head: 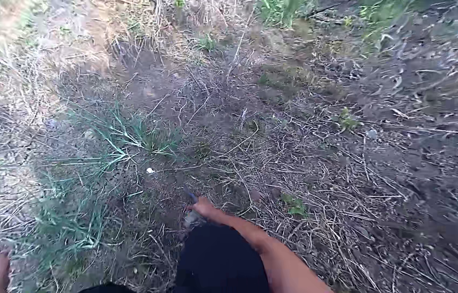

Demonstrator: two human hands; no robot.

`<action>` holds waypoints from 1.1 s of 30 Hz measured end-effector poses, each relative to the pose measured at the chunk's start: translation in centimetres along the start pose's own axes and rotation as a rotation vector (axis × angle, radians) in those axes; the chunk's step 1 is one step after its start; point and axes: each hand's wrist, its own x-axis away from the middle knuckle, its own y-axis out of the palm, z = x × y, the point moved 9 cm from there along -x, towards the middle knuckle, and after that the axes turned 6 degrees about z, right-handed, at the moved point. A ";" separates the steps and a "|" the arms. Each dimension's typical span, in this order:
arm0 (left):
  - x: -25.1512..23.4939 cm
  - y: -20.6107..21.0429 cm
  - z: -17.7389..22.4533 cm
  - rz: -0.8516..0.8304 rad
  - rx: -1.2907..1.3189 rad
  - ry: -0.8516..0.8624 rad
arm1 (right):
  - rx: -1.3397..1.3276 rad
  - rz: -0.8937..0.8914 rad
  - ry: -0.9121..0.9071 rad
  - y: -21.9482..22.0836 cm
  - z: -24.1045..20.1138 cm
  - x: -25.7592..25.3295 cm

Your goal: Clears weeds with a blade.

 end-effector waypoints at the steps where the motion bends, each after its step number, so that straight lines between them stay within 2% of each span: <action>1: -0.3 -0.5 -0.3 0.041 0.035 0.007 | 0.020 0.028 -0.022 0.6 -0.4 0.4; 3: 0.3 -2.1 -0.7 0.071 0.028 -0.022 | 0.044 0.032 -0.104 2.7 -2.4 1.6; 5: 1.0 -3.3 -1.6 0.076 0.010 -0.066 | 0.092 -0.038 -0.255 4.8 -6.4 3.0; 7: 1.6 -4.0 -3.3 0.093 0.000 -0.113 | 0.176 -0.137 -0.465 6.4 -11.6 5.4; 10: 1.8 -4.8 -5.6 0.135 0.028 -0.171 | 0.315 -0.238 -0.823 7.8 -20.0 11.5; 14: 2.6 -5.9 -6.6 0.155 0.018 -0.211 | 0.280 -0.101 -1.498 8.2 -27.7 22.4; 15: 2.7 -6.2 -6.7 0.173 0.004 -0.216 | 0.237 -0.034 -1.659 8.0 -28.5 24.1; 17: 3.1 -6.5 -6.7 0.199 -0.010 -0.200 | 0.215 0.111 -1.834 7.0 -28.7 23.8; 18: 3.1 -6.4 -6.8 0.192 -0.001 -0.186 | 0.268 0.182 -1.814 6.2 -28.2 21.2; 19: 2.8 -6.2 -7.0 0.171 0.020 -0.181 | 0.382 0.213 -1.667 5.1 -27.0 16.9; 21: 2.7 -6.6 -7.5 0.141 0.024 -0.183 | 0.611 0.174 -1.078 1.9 -21.8 4.8; 22: 2.7 -7.2 -7.8 0.137 0.011 -0.187 | 0.620 0.157 -0.761 0.0 -17.9 -0.7; 23: 2.7 -7.8 -8.2 0.145 0.000 -0.190 | 0.581 0.150 -0.488 -1.8 -14.1 -4.8; 24: 2.7 -8.5 -8.7 0.164 -0.008 -0.195 | 0.548 0.161 -0.312 -3.0 -11.3 -7.1; 25: 2.5 -9.3 -9.4 0.188 -0.013 -0.200 | 0.549 0.155 -0.217 -3.4 -9.8 -7.6; 27: 2.9 -9.9 -11.5 0.196 -0.033 -0.251 | 0.530 0.093 -0.155 -2.1 -8.5 -6.5; 31: 3.4 -9.4 -14.0 0.190 -0.046 -0.338 | 0.314 -0.037 -0.153 2.5 -10.6 -4.1; 33: 3.3 -9.0 -13.8 0.188 -0.035 -0.350 | 0.236 -0.111 -0.218 4.9 -12.8 -1.9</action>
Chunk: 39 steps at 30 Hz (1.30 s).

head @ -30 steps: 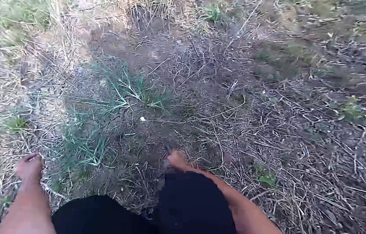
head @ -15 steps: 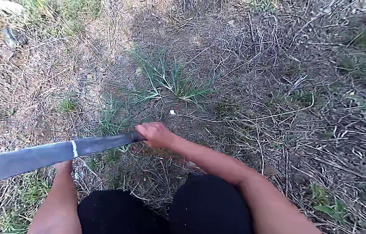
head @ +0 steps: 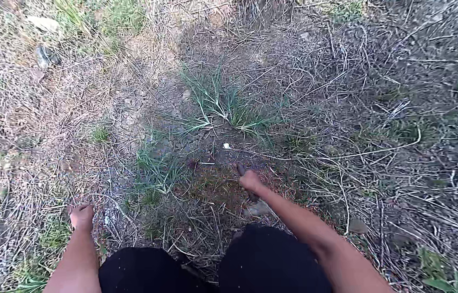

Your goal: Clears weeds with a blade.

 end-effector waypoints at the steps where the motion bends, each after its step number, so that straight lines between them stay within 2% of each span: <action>1: 0.1 0.2 0.3 -0.002 -0.009 -0.005 | 0.018 -0.021 -0.079 0.4 -2.2 1.2; 4: 0.2 0.8 1.6 -0.004 -0.052 0.002 | 0.168 -0.034 -0.427 0.7 -11.1 6.9; 6: -0.1 1.5 2.6 -0.010 -0.049 0.036 | 0.264 0.037 -0.732 0.6 -17.0 11.6; 8: 0.2 2.0 3.6 -0.024 -0.062 0.073 | 0.325 0.215 -1.083 0.3 -21.3 16.1; 9: 0.4 2.2 4.1 -0.028 -0.070 0.093 | 0.324 0.363 -1.276 0.0 -22.4 17.9; 11: 1.2 2.2 4.7 -0.039 -0.098 0.116 | 0.296 0.608 -1.564 -1.0 -21.8 18.6; 12: 1.6 2.0 4.9 -0.043 -0.100 0.117 | 0.332 0.625 -1.550 -1.7 -20.0 16.7; 13: 1.6 2.0 4.8 -0.045 -0.082 0.122 | 0.411 0.570 -1.383 -2.5 -17.1 13.0; 15: 1.1 1.8 3.9 -0.048 -0.068 0.121 | 0.549 0.366 -0.720 -5.2 -7.1 3.0; 17: 0.5 1.5 2.6 -0.049 -0.074 0.100 | 0.484 0.232 -0.100 -8.1 4.2 -2.5; 18: 0.1 1.5 2.2 -0.045 -0.060 0.087 | 0.442 0.202 0.065 -9.2 7.4 -3.1; 20: -0.6 0.9 1.0 -0.028 -0.048 0.046 | 0.375 0.129 0.163 -7.8 9.4 -2.6; 22: -0.3 1.1 0.7 -0.021 -0.027 0.013 | 0.270 0.072 0.151 -5.5 8.2 -1.5; 25: 0.2 2.1 2.2 -0.027 0.001 0.014 | 0.053 0.024 0.105 -1.9 3.7 -0.3; 27: 0.6 2.7 3.3 -0.040 0.003 0.034 | 0.012 -0.030 -0.018 0.2 -0.5 1.6; 31: 0.9 3.1 4.5 -0.042 -0.020 0.033 | 0.263 -0.039 -0.488 1.3 -11.5 8.2; 34: 0.9 3.0 4.6 -0.022 -0.012 0.058 | 0.437 0.117 -0.917 1.0 -17.4 12.7; 36: 2.0 2.5 4.7 -0.006 -0.014 0.094 | 0.485 0.295 -1.209 0.0 -18.6 14.3; 37: 2.7 2.3 4.8 -0.021 -0.044 0.111 | 0.503 0.375 -1.306 -0.6 -17.8 13.6; 38: 3.0 2.4 4.6 -0.042 -0.084 0.123 | 0.542 0.406 -1.293 -1.5 -15.9 11.5; 39: 2.4 2.5 4.0 -0.026 -0.077 0.105 | 0.598 0.380 -1.135 -2.7 -12.7 8.0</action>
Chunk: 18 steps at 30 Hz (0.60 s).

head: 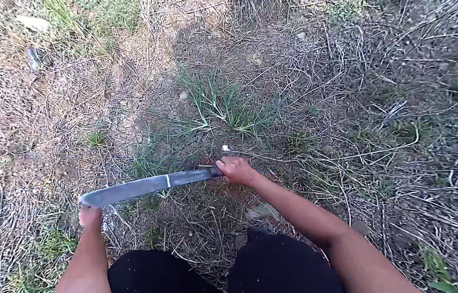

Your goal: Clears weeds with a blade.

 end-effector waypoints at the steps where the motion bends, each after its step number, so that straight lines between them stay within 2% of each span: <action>1: -0.7 0.1 -0.8 0.002 0.031 -0.026 | 0.027 -0.158 0.239 2.3 5.4 2.5; 3: -1.8 0.0 -2.1 0.003 0.090 -0.067 | 0.013 -0.408 0.824 5.5 15.4 9.9; 4: -2.1 -0.1 -2.6 0.009 0.096 -0.080 | -0.022 -0.481 1.043 6.0 18.1 13.3; 5: -2.6 -0.4 -3.0 0.024 0.087 -0.087 | -0.053 -0.497 1.155 6.1 19.5 15.5; 6: -3.0 -1.1 -3.4 0.037 0.061 -0.093 | -0.093 -0.516 1.193 6.5 19.3 16.5; 8: -2.9 -1.2 -4.3 0.037 0.023 -0.116 | -0.150 -0.553 1.166 7.6 17.1 17.2; 11: -2.9 -0.6 -3.7 0.037 0.030 -0.119 | -0.234 -0.500 1.096 8.0 12.5 14.3; 13: -2.3 -0.1 -2.8 0.020 0.037 -0.127 | -0.310 -0.486 0.988 8.4 8.7 11.8; 15: -1.7 0.3 -1.8 0.003 0.023 -0.131 | -0.328 -0.479 0.764 8.0 4.5 8.5; 18: -1.4 -0.2 0.1 0.011 -0.011 -0.087 | -0.233 -0.405 0.283 4.4 -2.8 3.2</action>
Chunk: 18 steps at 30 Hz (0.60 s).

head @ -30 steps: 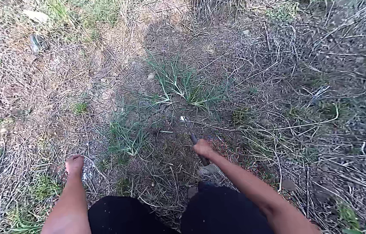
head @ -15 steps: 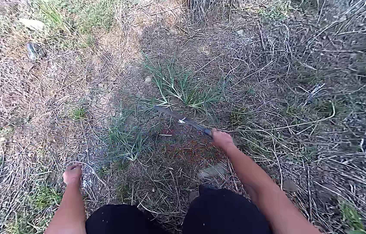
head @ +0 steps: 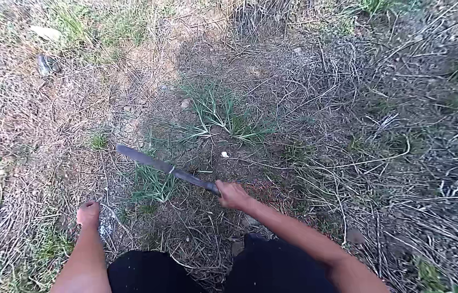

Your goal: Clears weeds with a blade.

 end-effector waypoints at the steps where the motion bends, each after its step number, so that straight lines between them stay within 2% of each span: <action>1: 0.2 -0.4 0.6 0.011 -0.003 0.035 | 0.055 0.035 -0.136 -1.2 -2.8 0.1; 3: 0.2 -0.7 1.1 0.008 -0.002 0.152 | 0.139 0.142 -0.365 -3.2 -6.2 0.6; 5: 0.6 -1.1 1.0 0.008 -0.012 0.130 | 0.197 0.210 -0.443 -4.0 -4.4 0.9; 6: 0.6 -1.2 0.6 0.010 -0.011 0.106 | 0.224 0.162 -0.342 -3.9 -0.7 0.6; 7: 0.5 -1.3 -0.1 0.009 0.002 0.078 | 0.231 0.092 -0.146 -3.6 4.7 0.4; 9: -0.1 -1.6 -2.2 0.019 -0.008 0.028 | 0.157 -0.001 0.413 -2.3 17.4 2.2; 10: -0.4 -1.8 -3.3 0.031 -0.004 0.005 | 0.078 -0.008 0.668 -1.5 22.3 4.0; 11: -0.6 -2.1 -4.2 0.042 0.002 -0.020 | 0.013 -0.001 0.837 -1.3 25.2 5.7; 12: -1.0 -2.6 -4.9 0.056 0.008 -0.047 | -0.041 -0.002 0.913 -0.9 26.2 6.5; 14: -1.1 -3.2 -6.8 0.069 -0.008 -0.101 | -0.111 -0.026 0.920 0.9 24.7 7.2; 18: -1.2 -2.1 -6.3 0.064 0.012 -0.126 | -0.181 -0.010 0.756 2.1 18.1 5.0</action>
